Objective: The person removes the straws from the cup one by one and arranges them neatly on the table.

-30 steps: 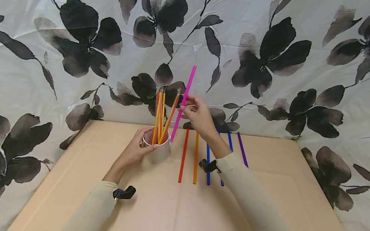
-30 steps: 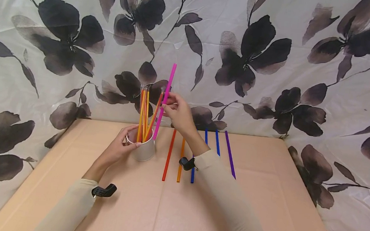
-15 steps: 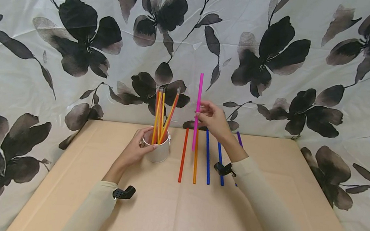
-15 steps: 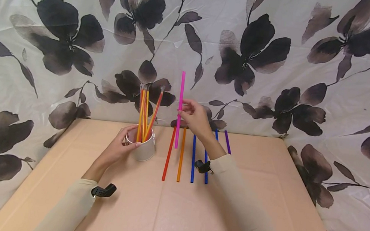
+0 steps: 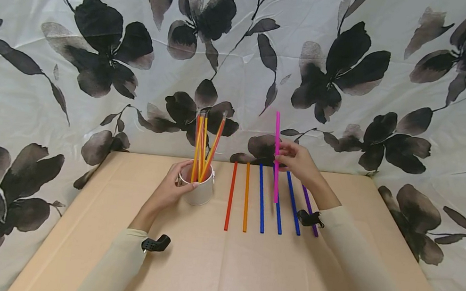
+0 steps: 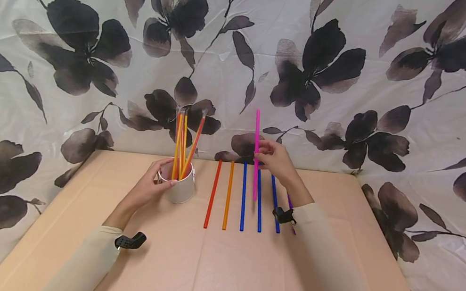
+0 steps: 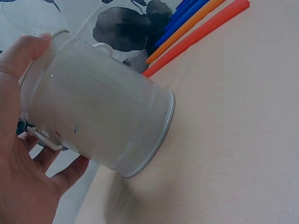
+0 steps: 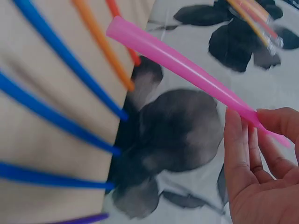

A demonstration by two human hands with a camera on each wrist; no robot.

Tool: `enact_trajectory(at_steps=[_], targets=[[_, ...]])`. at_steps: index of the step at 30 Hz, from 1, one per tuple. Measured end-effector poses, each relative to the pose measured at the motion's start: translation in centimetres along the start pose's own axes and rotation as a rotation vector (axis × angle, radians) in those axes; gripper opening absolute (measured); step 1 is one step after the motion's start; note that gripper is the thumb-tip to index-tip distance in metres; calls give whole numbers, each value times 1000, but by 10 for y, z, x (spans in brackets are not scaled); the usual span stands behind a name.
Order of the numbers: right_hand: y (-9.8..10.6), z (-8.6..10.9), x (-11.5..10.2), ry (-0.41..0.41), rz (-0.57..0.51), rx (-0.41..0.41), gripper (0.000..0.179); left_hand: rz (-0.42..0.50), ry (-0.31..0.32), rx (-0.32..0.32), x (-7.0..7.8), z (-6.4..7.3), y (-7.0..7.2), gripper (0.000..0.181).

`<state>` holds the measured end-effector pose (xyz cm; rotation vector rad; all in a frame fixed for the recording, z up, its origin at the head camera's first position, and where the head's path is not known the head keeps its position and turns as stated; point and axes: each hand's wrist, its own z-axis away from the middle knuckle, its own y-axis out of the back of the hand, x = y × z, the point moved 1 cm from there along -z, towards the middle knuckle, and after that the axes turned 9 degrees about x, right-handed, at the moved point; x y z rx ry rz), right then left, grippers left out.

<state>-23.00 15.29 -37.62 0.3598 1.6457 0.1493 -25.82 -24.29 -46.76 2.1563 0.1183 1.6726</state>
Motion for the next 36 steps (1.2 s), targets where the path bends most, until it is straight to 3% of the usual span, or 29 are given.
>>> enact_trajectory(at_steps=[7,21,31,36], targets=[[28,5,25,-64,61,19,42,3,-5,4,0,0,-1,74],[86,14,79,-185,169,-21,46,-3,2,12,-1,-2,-5,75],[114,35,99,-251,251,-55,49,16,-9,-3,-1,-2,-2,74],[119,40,115,-309,318,-40,47,12,12,-29,14,4,1,75]])
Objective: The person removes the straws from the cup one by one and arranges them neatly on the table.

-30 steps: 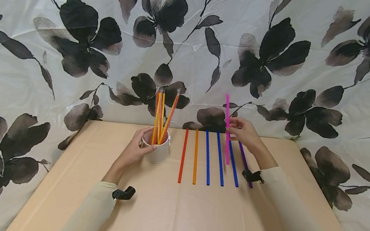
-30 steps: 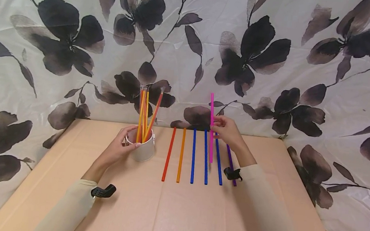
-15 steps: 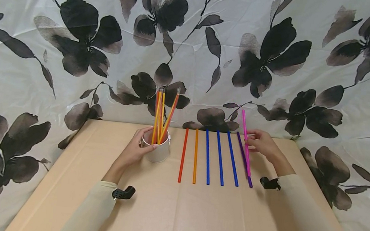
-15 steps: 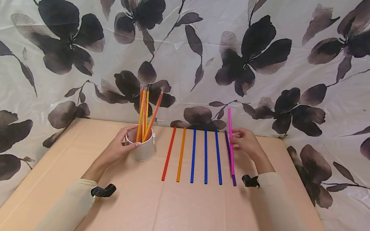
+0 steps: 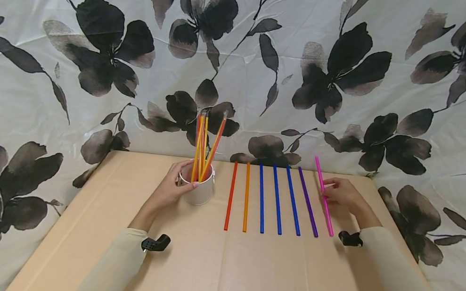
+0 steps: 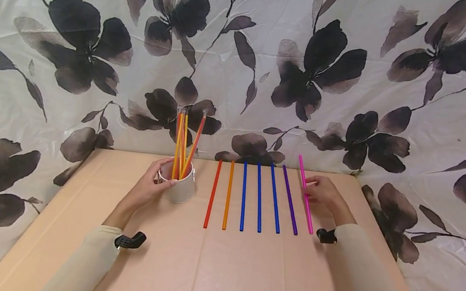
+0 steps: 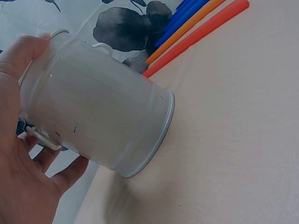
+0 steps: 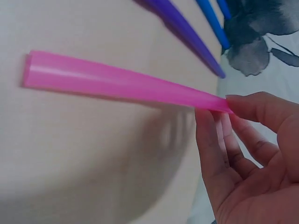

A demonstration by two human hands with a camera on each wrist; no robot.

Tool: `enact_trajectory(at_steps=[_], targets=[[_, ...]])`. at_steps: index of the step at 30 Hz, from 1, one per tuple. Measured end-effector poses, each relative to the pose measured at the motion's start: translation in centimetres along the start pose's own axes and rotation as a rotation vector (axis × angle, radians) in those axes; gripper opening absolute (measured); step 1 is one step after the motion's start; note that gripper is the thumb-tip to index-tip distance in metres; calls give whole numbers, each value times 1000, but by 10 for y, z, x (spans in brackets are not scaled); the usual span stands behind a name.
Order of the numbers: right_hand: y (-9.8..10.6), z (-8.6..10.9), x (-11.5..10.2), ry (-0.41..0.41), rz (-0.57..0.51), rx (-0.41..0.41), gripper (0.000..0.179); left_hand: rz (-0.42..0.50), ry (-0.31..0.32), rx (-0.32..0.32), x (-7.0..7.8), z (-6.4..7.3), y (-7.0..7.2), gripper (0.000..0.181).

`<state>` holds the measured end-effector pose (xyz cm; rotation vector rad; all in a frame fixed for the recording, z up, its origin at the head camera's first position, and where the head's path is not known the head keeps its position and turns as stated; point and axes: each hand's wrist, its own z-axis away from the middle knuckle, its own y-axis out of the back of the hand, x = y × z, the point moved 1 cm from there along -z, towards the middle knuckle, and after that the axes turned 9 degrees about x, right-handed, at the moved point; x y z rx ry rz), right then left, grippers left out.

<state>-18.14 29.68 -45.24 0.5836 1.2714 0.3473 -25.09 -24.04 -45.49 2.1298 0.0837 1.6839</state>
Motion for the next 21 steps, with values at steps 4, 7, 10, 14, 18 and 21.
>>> enact_trajectory(at_steps=[4,7,10,14,18,21], targets=[[-6,-4,9,-6,65,30,43,-8,4,-11,19,7,3,74],[-12,-8,14,-9,95,41,41,-2,3,-11,24,9,4,73],[-17,-12,18,-47,118,43,40,2,4,-9,19,7,3,73],[-20,-13,19,-102,158,49,37,4,3,2,-3,-1,-1,74],[-21,-12,14,-106,206,65,38,13,-12,8,-16,-6,-2,75],[-21,-11,9,-96,251,74,39,21,-26,6,-16,-6,-1,75]])
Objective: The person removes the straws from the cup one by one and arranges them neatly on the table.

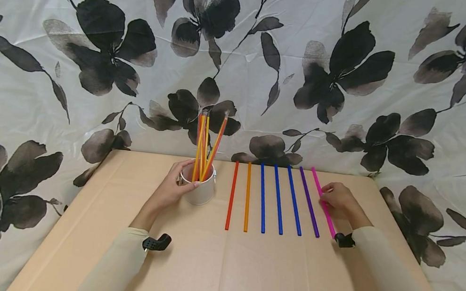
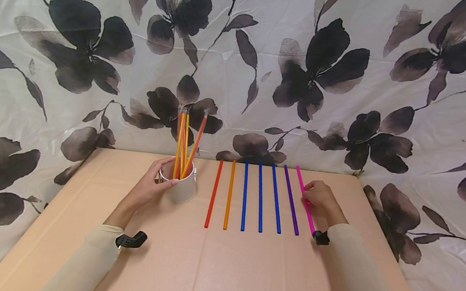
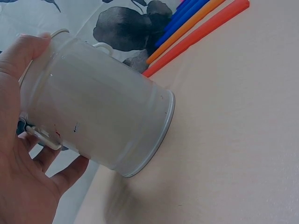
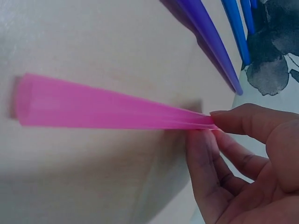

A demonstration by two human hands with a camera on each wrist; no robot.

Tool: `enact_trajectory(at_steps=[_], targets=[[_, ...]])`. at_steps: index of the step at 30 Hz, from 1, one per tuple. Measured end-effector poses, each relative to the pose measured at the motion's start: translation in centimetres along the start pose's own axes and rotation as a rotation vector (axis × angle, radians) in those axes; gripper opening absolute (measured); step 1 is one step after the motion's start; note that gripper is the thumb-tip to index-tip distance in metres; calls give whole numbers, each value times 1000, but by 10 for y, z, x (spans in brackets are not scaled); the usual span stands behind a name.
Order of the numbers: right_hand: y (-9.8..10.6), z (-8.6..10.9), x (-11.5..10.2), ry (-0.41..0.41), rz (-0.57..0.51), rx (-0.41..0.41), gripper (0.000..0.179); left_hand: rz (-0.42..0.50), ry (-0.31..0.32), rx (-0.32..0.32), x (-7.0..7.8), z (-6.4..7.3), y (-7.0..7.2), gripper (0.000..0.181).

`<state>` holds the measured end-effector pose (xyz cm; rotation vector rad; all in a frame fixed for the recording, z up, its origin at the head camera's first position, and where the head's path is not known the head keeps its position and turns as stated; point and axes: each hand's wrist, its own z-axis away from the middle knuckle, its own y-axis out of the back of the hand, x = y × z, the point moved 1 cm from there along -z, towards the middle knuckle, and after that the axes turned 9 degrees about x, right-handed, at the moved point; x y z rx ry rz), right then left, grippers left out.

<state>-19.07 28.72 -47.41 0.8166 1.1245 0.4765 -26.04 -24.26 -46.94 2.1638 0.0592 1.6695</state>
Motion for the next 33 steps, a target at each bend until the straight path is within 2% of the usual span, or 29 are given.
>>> enact_trajectory(at_steps=[8,17,23,27,30,33], targets=[[2,1,-9,-15,17,-20,38,7,-7,10,2,-2,3,75],[3,5,-17,14,46,-32,40,-3,9,2,1,-7,6,75],[9,7,-28,62,52,27,39,15,11,-12,-1,-10,6,75],[11,9,-42,131,40,101,38,22,18,-22,-2,-11,5,77],[9,10,-57,196,17,161,35,21,22,-20,-3,-11,5,76],[5,11,-76,232,-63,183,32,20,20,-14,-3,-12,5,74]])
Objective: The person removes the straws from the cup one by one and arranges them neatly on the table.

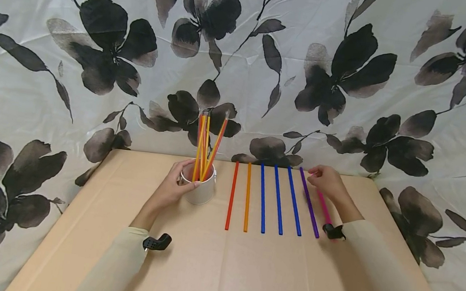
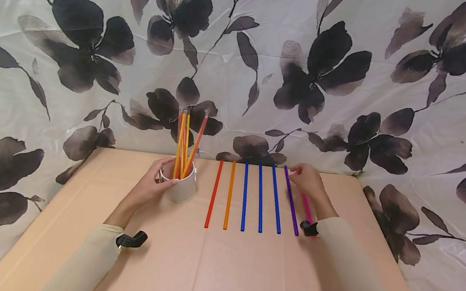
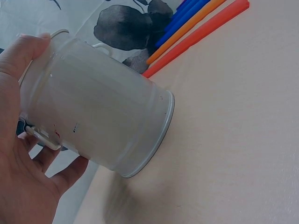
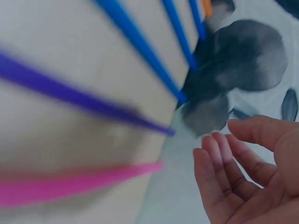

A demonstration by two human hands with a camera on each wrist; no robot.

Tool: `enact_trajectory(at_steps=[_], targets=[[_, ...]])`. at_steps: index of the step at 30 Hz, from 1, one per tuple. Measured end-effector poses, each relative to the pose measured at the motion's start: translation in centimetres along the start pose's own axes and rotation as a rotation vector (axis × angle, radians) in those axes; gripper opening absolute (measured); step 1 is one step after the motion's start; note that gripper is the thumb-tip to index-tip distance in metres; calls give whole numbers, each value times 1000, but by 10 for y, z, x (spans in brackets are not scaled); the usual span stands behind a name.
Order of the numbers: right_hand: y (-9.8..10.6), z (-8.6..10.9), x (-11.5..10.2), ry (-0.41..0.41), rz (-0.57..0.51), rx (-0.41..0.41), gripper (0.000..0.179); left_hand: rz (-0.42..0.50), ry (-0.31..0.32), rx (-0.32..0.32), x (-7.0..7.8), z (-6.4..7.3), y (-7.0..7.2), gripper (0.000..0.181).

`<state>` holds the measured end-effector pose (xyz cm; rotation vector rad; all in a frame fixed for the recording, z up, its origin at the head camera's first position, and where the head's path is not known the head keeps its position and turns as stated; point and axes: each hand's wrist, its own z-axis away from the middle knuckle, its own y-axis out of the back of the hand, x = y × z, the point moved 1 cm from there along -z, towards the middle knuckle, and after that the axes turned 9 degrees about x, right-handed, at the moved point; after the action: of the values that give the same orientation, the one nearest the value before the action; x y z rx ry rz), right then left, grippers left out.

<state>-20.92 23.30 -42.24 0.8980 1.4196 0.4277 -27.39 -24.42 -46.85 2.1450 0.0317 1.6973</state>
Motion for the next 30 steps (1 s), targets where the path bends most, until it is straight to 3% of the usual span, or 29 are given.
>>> enact_trajectory(at_steps=[10,24,30], targets=[[-26,-5,-60,28,-216,9,30,-10,2,10,2,5,-2,73],[-66,-3,-127,108,-329,-40,24,-20,5,8,4,4,-3,77],[-87,-3,-150,141,-405,-65,24,-17,4,-2,26,11,-2,78]])
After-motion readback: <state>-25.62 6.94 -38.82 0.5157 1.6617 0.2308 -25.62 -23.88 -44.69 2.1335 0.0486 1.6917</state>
